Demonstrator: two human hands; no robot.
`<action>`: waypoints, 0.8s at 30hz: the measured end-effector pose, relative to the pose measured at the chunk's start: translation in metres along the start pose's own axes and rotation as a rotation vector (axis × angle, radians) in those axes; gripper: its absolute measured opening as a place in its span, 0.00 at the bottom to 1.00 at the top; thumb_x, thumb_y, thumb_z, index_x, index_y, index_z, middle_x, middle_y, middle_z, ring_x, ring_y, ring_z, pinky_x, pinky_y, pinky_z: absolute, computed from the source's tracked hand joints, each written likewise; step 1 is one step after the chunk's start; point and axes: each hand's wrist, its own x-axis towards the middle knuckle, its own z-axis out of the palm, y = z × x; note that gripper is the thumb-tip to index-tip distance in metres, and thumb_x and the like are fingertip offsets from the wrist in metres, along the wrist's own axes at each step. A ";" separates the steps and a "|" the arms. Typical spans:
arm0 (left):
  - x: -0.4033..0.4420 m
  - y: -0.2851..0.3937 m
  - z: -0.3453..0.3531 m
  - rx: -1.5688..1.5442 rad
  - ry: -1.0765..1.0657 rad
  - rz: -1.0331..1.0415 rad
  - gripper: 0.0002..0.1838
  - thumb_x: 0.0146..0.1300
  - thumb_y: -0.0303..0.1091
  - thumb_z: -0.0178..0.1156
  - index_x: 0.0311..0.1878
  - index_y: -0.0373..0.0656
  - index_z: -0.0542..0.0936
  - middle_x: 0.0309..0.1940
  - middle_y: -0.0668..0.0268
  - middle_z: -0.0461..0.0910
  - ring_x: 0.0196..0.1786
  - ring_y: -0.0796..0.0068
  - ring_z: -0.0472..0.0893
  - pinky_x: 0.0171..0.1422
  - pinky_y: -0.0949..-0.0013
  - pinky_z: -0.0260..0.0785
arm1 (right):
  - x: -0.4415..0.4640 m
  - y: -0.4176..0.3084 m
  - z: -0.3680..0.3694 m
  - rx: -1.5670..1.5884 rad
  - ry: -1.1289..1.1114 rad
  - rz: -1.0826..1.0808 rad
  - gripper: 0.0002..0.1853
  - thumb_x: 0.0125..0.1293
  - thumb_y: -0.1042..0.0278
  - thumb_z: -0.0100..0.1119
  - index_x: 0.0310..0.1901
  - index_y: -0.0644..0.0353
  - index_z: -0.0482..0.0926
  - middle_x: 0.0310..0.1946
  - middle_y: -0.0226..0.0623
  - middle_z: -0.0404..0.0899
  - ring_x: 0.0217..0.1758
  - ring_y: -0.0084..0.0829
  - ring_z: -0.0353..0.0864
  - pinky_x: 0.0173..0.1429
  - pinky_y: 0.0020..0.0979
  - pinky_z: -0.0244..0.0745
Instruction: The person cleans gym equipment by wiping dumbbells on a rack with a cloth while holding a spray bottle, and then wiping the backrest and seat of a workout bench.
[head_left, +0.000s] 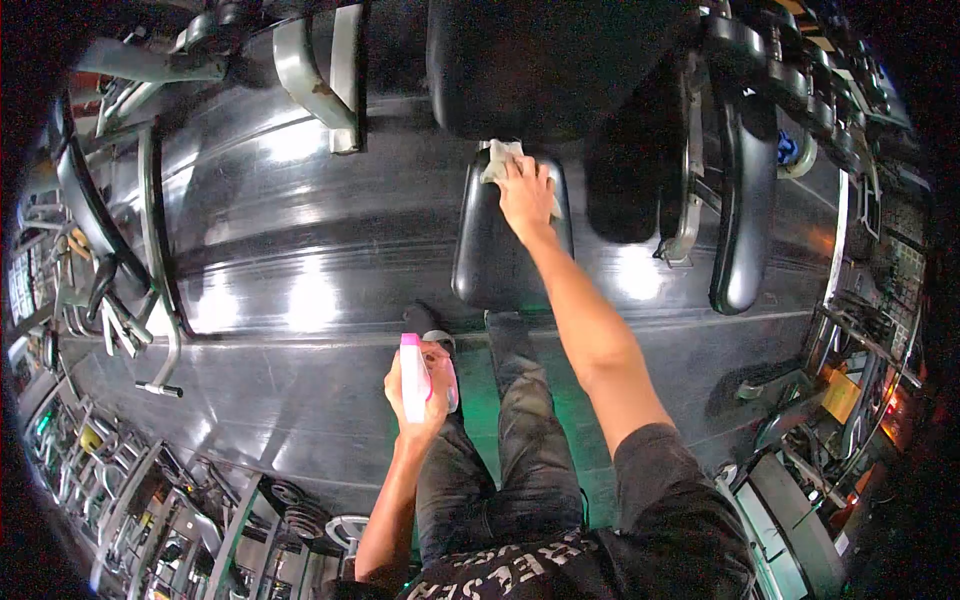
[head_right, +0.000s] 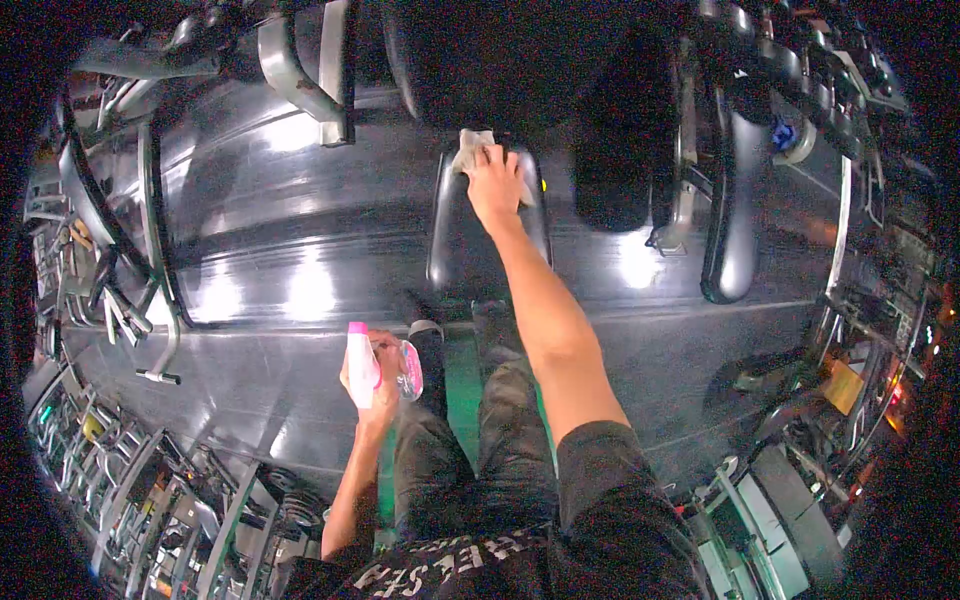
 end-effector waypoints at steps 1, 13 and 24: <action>-0.001 0.001 -0.001 0.006 -0.003 0.000 0.07 0.60 0.25 0.58 0.40 0.35 0.76 0.29 0.63 0.80 0.28 0.79 0.77 0.36 0.73 0.71 | -0.008 -0.005 0.002 -0.009 0.017 0.000 0.24 0.55 0.62 0.65 0.55 0.55 0.77 0.51 0.36 0.71 0.54 0.43 0.69 0.55 0.46 0.68; 0.007 0.020 -0.001 0.114 -0.044 0.056 0.07 0.59 0.26 0.59 0.40 0.37 0.77 0.29 0.65 0.80 0.31 0.79 0.78 0.39 0.73 0.71 | -0.251 -0.015 -0.034 0.235 -0.595 -0.150 0.24 0.56 0.67 0.61 0.57 0.57 0.75 0.51 0.34 0.72 0.54 0.41 0.71 0.58 0.45 0.67; -0.001 0.010 0.005 0.158 -0.075 0.124 0.05 0.62 0.28 0.59 0.38 0.37 0.77 0.27 0.67 0.77 0.26 0.81 0.75 0.32 0.74 0.68 | 0.010 0.022 -0.018 0.140 0.047 -0.085 0.27 0.57 0.73 0.60 0.61 0.56 0.73 0.66 0.33 0.68 0.68 0.42 0.65 0.70 0.40 0.62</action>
